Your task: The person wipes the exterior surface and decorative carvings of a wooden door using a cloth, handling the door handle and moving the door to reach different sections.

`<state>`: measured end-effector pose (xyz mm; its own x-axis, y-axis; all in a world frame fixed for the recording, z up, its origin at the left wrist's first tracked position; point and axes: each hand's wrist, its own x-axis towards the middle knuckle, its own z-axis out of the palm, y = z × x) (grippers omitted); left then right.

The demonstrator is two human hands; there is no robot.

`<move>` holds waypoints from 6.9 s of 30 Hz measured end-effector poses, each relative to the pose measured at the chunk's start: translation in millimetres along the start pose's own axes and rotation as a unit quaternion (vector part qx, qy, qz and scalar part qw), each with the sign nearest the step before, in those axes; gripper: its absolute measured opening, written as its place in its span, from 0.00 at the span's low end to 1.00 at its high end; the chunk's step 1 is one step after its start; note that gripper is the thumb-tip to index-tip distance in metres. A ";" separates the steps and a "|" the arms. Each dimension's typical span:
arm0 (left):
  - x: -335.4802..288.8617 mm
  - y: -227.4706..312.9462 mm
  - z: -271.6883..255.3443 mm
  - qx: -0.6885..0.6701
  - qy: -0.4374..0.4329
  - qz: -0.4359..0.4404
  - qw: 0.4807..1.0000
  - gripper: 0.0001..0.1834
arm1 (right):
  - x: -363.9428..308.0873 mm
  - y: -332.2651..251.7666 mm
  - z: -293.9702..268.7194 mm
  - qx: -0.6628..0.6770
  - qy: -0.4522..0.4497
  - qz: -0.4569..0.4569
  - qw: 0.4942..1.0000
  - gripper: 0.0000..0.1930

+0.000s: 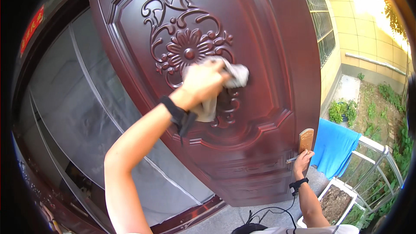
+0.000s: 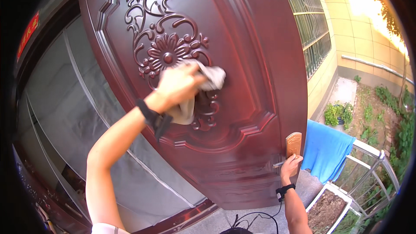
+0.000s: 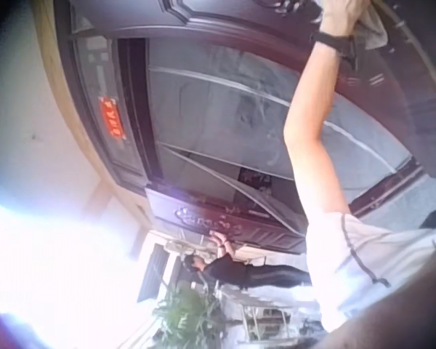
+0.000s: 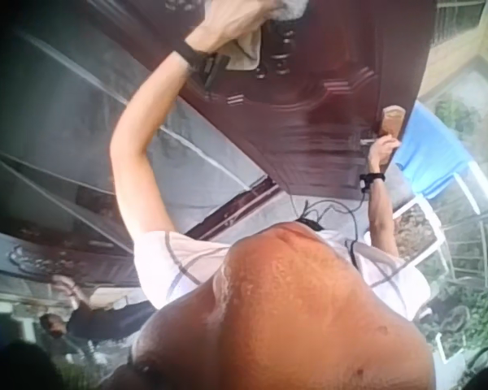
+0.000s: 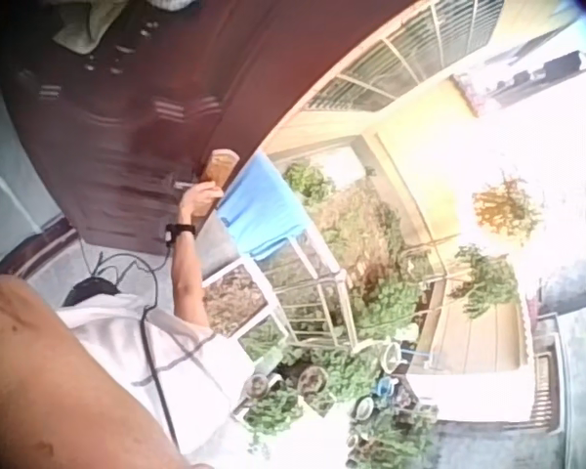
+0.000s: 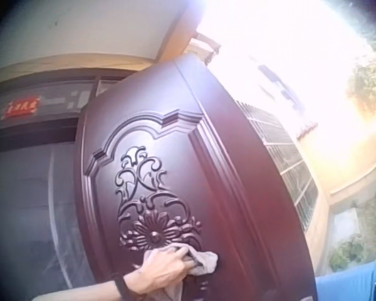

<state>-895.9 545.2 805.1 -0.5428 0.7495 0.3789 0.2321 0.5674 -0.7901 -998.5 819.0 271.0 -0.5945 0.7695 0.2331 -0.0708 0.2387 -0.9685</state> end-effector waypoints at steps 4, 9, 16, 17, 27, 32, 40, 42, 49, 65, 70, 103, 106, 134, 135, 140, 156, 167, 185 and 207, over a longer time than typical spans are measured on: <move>16.9 -113.8 -58.3 0.108 0.202 -0.309 0.923 0.17 | -5.1 -3.9 4.6 -0.045 -0.005 -0.004 0.999 0.14; 32.7 -54.0 -1.4 0.075 0.234 -0.322 0.914 0.22 | -2.5 -4.9 4.0 -0.048 0.006 0.016 0.999 0.14; -51.8 133.4 85.4 -0.187 -0.115 0.085 0.972 0.08 | -5.5 -13.8 -0.7 0.020 -0.034 0.001 0.999 0.12; -60.7 118.0 86.1 -0.196 0.003 0.096 0.976 0.06 | -4.7 -7.6 -0.5 0.012 -0.024 -0.004 1.000 0.12; -27.6 -57.9 61.3 0.017 0.423 -0.360 0.831 0.20 | 2.3 19.9 11.0 0.139 -0.013 -0.056 0.989 0.12; -92.6 178.7 162.1 -0.091 0.182 -0.179 0.963 0.18 | 22.3 30.5 -1.2 0.131 -0.041 -0.056 0.989 0.12; -288.6 330.0 295.6 -0.439 0.059 -0.327 0.834 0.18 | 19.2 22.4 -1.1 0.221 -0.051 -0.080 0.971 0.08; -312.5 305.8 289.5 -0.390 0.172 -0.376 0.823 0.19 | 16.7 5.1 -7.3 0.223 -0.070 -0.029 0.972 0.07; -341.2 143.5 276.4 -0.128 0.563 -0.636 0.512 0.18 | 32.8 13.7 -3.7 0.113 -0.066 -0.048 0.990 0.10; -423.7 351.1 364.2 -0.063 0.358 -0.824 0.436 0.21 | 105.4 34.8 -34.2 -0.006 -0.192 -0.267 0.944 0.22; -376.5 380.4 349.0 -0.238 0.379 -0.781 0.435 0.24 | 46.9 23.0 -6.3 0.130 -0.160 0.001 0.979 0.15; -389.1 388.9 349.1 -0.262 0.230 -0.805 0.480 0.15 | 47.7 24.6 -7.6 0.084 -0.084 -0.055 0.991 0.13; -376.5 342.3 332.0 -0.260 0.279 -0.755 0.533 0.18 | 51.0 19.6 -12.6 0.070 -0.111 -0.087 0.988 0.12; -399.5 397.9 360.5 -0.297 -0.031 -0.876 0.378 0.20 | 28.7 15.4 2.4 0.153 -0.127 -0.017 0.980 0.10; -389.6 381.7 356.1 -0.312 0.045 -0.860 0.402 0.17 | 27.8 13.4 -4.6 0.136 -0.140 -0.022 0.981 0.10; -350.0 316.9 335.8 -0.293 0.237 -0.788 0.488 0.14 | 58.5 29.5 -21.3 0.100 -0.099 -0.084 0.986 0.11; -403.2 393.2 384.7 -0.339 0.207 -0.841 0.368 0.09 | -8.8 -12.5 13.2 0.209 -0.073 -0.022 0.975 0.08; -336.0 284.8 302.9 -0.385 0.190 -0.813 0.394 0.19 | -0.8 -2.5 -3.8 0.156 -0.037 -0.039 0.986 0.10; -208.1 397.0 286.5 -0.372 0.137 -0.784 0.478 0.32 | -13.0 -3.5 13.7 0.148 -0.013 -0.051 0.988 0.11; -244.9 338.1 278.1 -0.404 0.104 -0.819 0.395 0.29 | -0.9 -8.2 -8.2 0.153 -0.142 0.010 0.978 0.11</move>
<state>-909.0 458.7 311.2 -0.4400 -0.8833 0.1621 -0.0644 0.2111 0.9753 -990.8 821.3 279.5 -0.7939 0.5659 0.2225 -0.2680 0.0027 -0.9634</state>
